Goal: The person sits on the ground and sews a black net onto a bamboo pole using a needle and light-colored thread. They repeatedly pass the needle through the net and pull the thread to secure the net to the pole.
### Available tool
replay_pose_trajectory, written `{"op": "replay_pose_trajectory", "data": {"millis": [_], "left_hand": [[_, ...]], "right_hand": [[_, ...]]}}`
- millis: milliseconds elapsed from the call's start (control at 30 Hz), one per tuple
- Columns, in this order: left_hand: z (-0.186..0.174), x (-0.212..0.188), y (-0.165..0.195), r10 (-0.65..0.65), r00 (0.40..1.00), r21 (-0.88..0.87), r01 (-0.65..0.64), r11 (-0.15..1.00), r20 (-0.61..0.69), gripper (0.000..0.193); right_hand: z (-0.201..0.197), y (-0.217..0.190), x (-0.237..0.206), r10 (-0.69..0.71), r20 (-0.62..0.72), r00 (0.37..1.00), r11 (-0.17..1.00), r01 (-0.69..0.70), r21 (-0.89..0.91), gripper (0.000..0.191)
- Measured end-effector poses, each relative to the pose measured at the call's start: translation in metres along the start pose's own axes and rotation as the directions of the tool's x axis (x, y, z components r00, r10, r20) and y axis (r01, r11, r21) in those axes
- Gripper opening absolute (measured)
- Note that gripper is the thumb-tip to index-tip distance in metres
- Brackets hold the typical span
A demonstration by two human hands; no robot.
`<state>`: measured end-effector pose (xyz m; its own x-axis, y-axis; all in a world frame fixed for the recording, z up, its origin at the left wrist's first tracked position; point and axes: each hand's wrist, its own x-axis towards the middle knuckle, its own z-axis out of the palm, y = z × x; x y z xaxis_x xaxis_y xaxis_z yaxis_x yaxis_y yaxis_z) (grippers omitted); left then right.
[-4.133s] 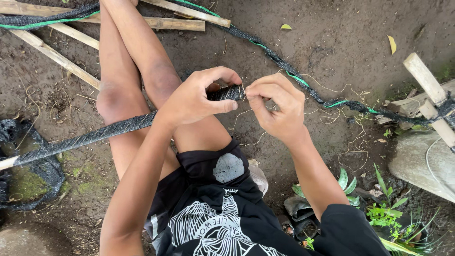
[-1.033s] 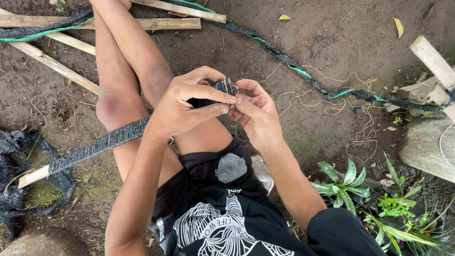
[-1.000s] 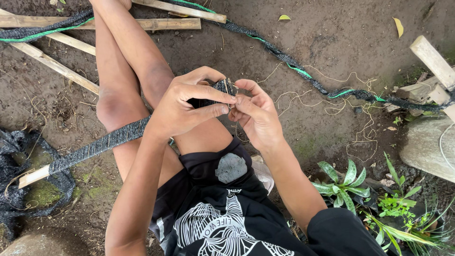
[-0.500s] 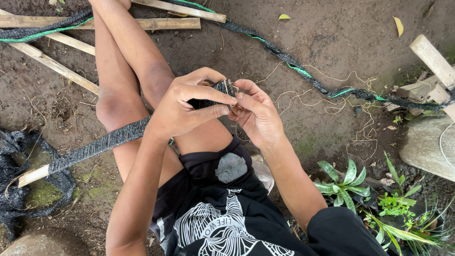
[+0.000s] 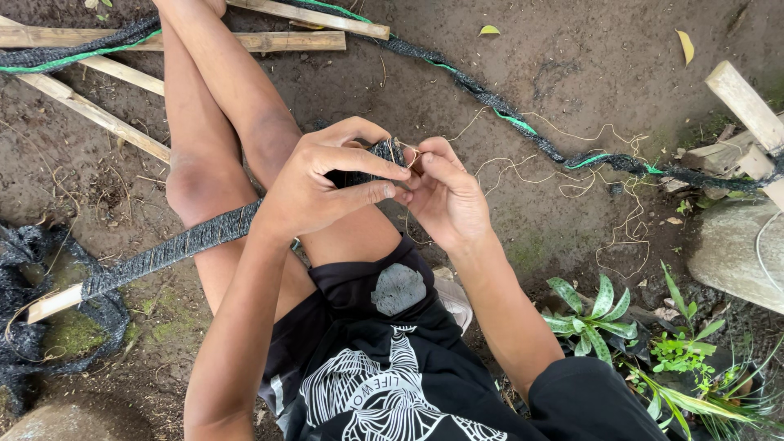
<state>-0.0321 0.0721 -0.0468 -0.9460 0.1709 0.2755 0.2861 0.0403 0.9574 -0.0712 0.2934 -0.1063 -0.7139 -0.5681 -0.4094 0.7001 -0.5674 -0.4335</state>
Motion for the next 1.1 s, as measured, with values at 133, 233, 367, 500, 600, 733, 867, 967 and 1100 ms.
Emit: {"op": "replay_pose_trajectory", "data": {"millis": [133, 233, 367, 500, 600, 733, 867, 967, 1100], "left_hand": [[-0.003, -0.001, 0.001, -0.047, 0.999, 0.013, 0.047, 0.999, 0.000, 0.031], [-0.004, -0.001, 0.000, -0.032, 0.999, -0.001, 0.032, 0.999, -0.009, 0.031], [-0.005, -0.001, -0.001, -0.019, 1.000, 0.002, 0.019, 1.000, -0.018, 0.030], [-0.004, -0.002, 0.000, -0.047, 0.999, 0.009, 0.047, 0.999, -0.021, 0.031], [-0.004, -0.002, 0.001, -0.034, 0.999, 0.021, 0.034, 0.999, -0.015, 0.033], [-0.004, -0.001, 0.001, -0.021, 1.000, -0.001, 0.021, 1.000, -0.014, 0.032], [-0.004, 0.000, 0.001, -0.022, 1.000, -0.040, 0.021, 0.999, -0.013, 0.031], [-0.004, -0.001, 0.001, -0.034, 0.999, -0.006, 0.034, 0.999, -0.020, 0.031], [-0.005, -0.001, 0.001, -0.040, 0.999, 0.004, 0.040, 0.999, -0.032, 0.031]], "right_hand": [[0.000, 0.000, -0.004, 0.012, 0.028, 1.000, 0.993, -0.015, 0.118, 0.006], [0.001, 0.003, -0.008, 0.019, -0.017, 1.000, 0.992, -0.017, 0.123, 0.007], [0.003, 0.005, -0.011, -0.004, -0.019, 1.000, 0.998, 0.005, 0.067, 0.009], [0.005, 0.005, -0.011, -0.054, -0.051, 0.997, 0.999, 0.054, -0.008, 0.011], [0.005, 0.003, -0.010, -0.084, -0.039, 0.996, 0.996, 0.083, -0.021, 0.010], [0.009, 0.000, -0.012, -0.134, 0.010, 0.991, 0.986, 0.135, -0.096, 0.008], [0.020, -0.001, -0.012, -0.196, -0.003, 0.981, 0.954, 0.190, -0.232, 0.020], [0.028, 0.006, -0.013, -0.390, -0.060, 0.919, 0.782, 0.296, -0.549, 0.035], [0.027, 0.028, -0.021, -0.617, 0.121, 0.778, 0.485, 0.497, -0.720, 0.023]]}}
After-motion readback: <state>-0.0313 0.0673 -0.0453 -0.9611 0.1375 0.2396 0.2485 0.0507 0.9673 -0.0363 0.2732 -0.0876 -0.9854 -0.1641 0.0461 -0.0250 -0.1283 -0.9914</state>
